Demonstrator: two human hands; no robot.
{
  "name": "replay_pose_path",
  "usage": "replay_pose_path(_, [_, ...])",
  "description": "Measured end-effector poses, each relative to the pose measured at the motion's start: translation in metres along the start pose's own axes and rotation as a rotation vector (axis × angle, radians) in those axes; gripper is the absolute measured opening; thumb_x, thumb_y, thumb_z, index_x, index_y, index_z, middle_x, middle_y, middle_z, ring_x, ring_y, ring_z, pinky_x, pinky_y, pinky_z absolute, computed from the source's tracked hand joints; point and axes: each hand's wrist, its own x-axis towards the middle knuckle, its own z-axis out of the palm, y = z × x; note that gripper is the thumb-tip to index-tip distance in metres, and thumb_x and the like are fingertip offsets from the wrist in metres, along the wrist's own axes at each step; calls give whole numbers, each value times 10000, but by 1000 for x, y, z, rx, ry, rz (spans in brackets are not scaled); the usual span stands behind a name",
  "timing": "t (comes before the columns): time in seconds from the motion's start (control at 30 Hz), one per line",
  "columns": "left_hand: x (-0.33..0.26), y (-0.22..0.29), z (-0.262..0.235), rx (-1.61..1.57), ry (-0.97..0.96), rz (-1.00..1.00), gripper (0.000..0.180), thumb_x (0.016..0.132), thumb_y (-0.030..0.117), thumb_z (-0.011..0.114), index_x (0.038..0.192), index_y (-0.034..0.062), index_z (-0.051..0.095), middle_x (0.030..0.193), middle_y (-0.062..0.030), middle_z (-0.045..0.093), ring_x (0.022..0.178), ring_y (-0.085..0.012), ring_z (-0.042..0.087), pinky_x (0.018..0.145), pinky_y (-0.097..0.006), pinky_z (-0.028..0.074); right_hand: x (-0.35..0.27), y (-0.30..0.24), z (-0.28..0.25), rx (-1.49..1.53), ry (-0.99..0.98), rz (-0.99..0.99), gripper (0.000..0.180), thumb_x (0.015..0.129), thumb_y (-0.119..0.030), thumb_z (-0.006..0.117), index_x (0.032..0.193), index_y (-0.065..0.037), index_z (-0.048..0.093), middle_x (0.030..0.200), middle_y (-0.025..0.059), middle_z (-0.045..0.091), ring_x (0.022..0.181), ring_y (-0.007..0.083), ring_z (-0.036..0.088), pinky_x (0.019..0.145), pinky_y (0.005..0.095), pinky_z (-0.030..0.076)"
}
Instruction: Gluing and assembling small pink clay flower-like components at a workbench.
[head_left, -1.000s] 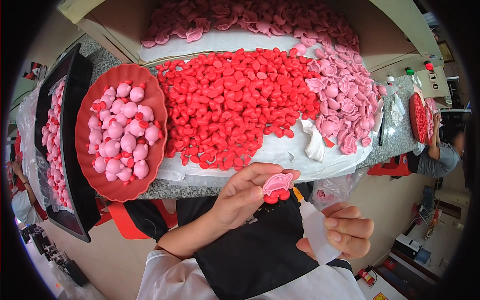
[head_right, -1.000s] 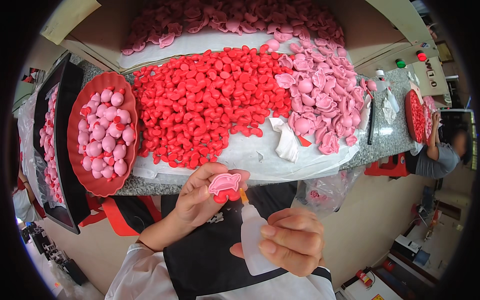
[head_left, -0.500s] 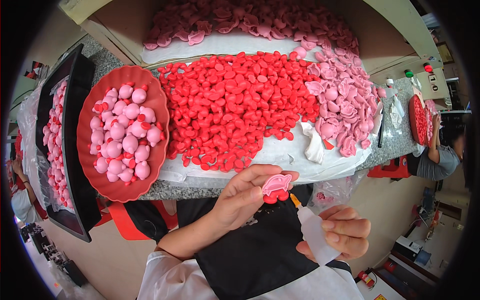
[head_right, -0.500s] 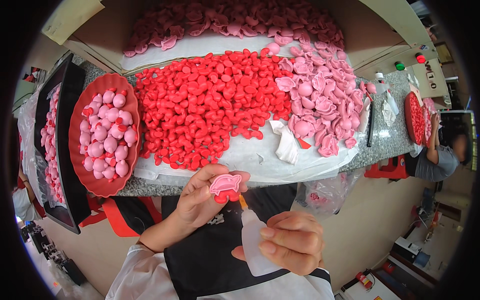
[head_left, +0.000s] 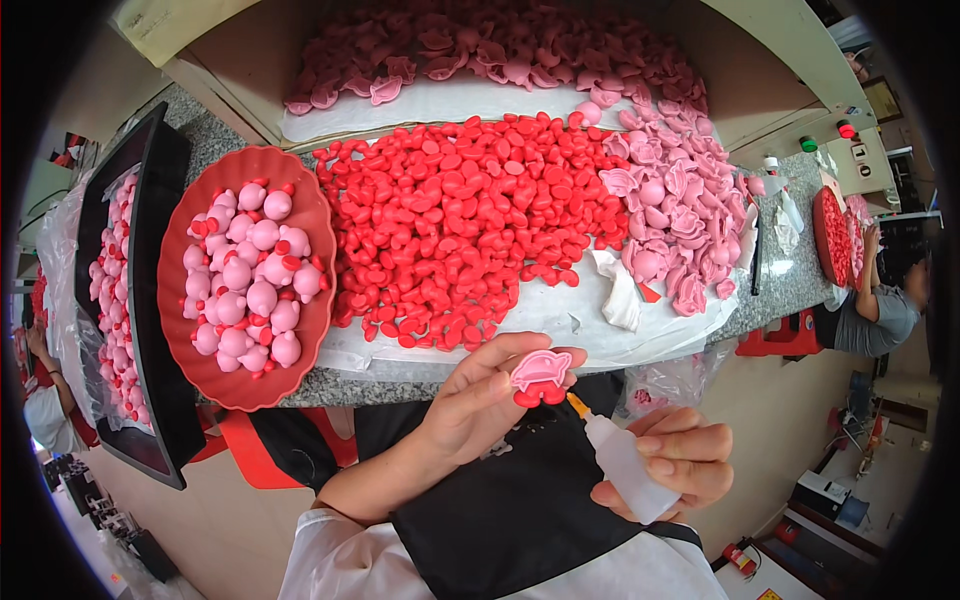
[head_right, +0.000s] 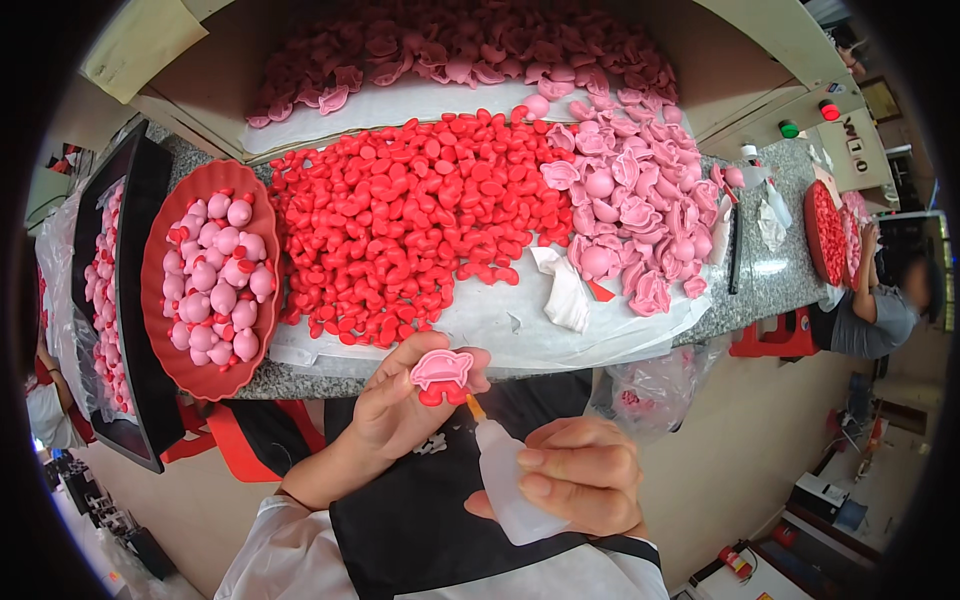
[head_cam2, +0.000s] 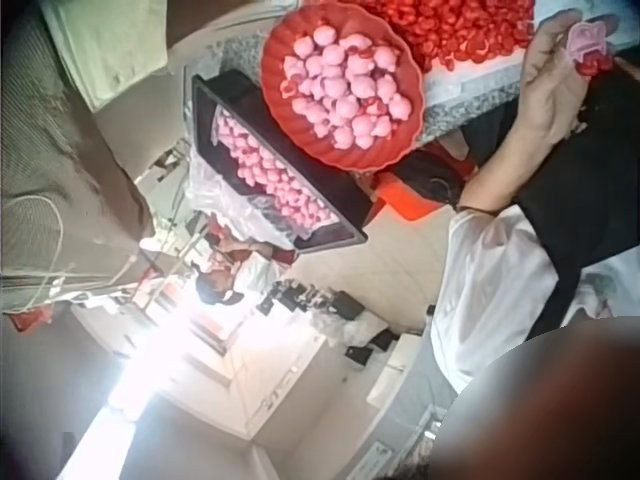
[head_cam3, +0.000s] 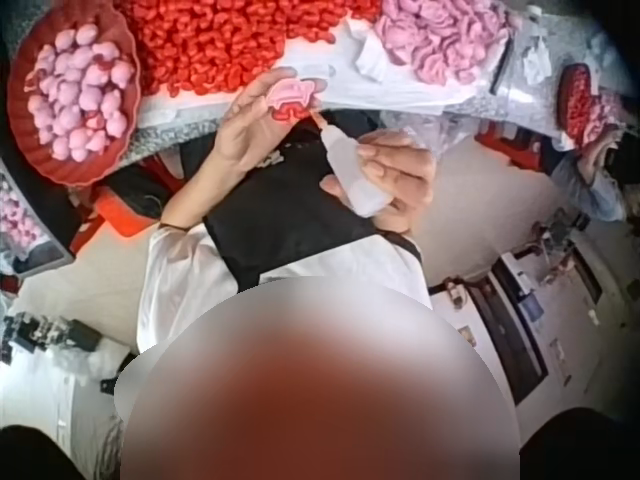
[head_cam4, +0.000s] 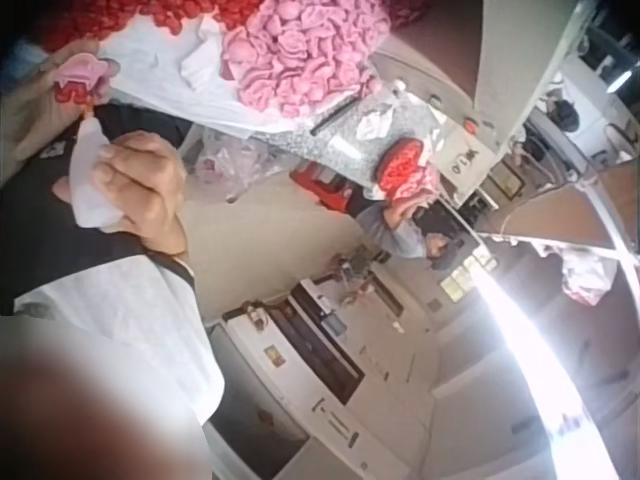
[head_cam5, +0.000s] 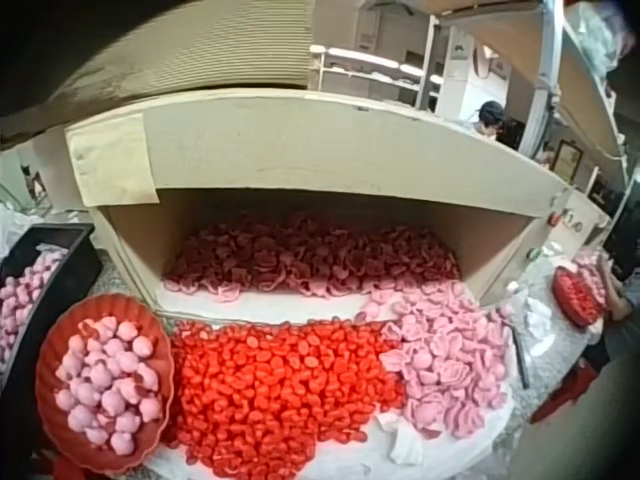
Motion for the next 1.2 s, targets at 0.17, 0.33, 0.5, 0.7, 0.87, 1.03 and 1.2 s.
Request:
replay_pose_path(0.17, [0,-2,-4,-33,-4,14,421,756,217,528,1139,88,411,1121,-208,443,986,-293,468,899,-389,299,-6,4,-3,97,72,64,568,457,-79,795,910,-49,455,819,83,450,599,162,490,503,233,472])
replay_pose_path(0.33, [2,-2,-5,-33,-5,3,426,756,221,527,1143,90,408,1121,-208,443,986,-296,467,901,-390,297,-7,6,-6,104,82,66,575,463,-77,793,926,-51,452,821,82,446,607,155,484,498,230,468])
replay_pose_path(0.5, [3,-3,-6,-32,-16,3,426,755,222,530,1142,93,408,1123,-209,442,987,-293,467,903,-392,294,-9,6,-4,90,83,76,581,460,-75,794,929,-52,452,822,81,447,606,151,484,498,229,467])
replay_pose_path(0.7, [3,-5,-7,-22,-11,9,423,754,220,531,1139,92,410,1124,-210,441,992,-292,466,905,-396,295,-10,6,-6,97,66,82,582,458,-74,795,927,-54,450,824,81,447,602,150,482,494,227,466])
replay_pose_path(0.87, [2,-5,-5,-25,-13,3,417,760,223,529,1137,91,411,1125,-208,440,993,-290,467,907,-396,297,-10,10,6,72,253,5,428,581,-198,743,813,-46,416,743,72,401,496,91,378,422,161,304])
replay_pose_path(1.03, [0,-3,-5,-14,-9,9,419,761,220,530,1137,79,409,1129,-208,437,999,-281,466,910,-384,300,-9,6,8,109,273,8,436,582,-208,743,823,-52,415,753,72,402,493,97,379,426,163,316])
replay_pose_path(1.2, [-2,-1,-7,24,-14,15,422,761,219,530,1137,70,408,1132,-210,434,1000,-276,466,911,-374,302,-4,4,3,177,72,-3,481,544,-155,764,869,-45,427,792,95,423,527,126,422,469,198,412])
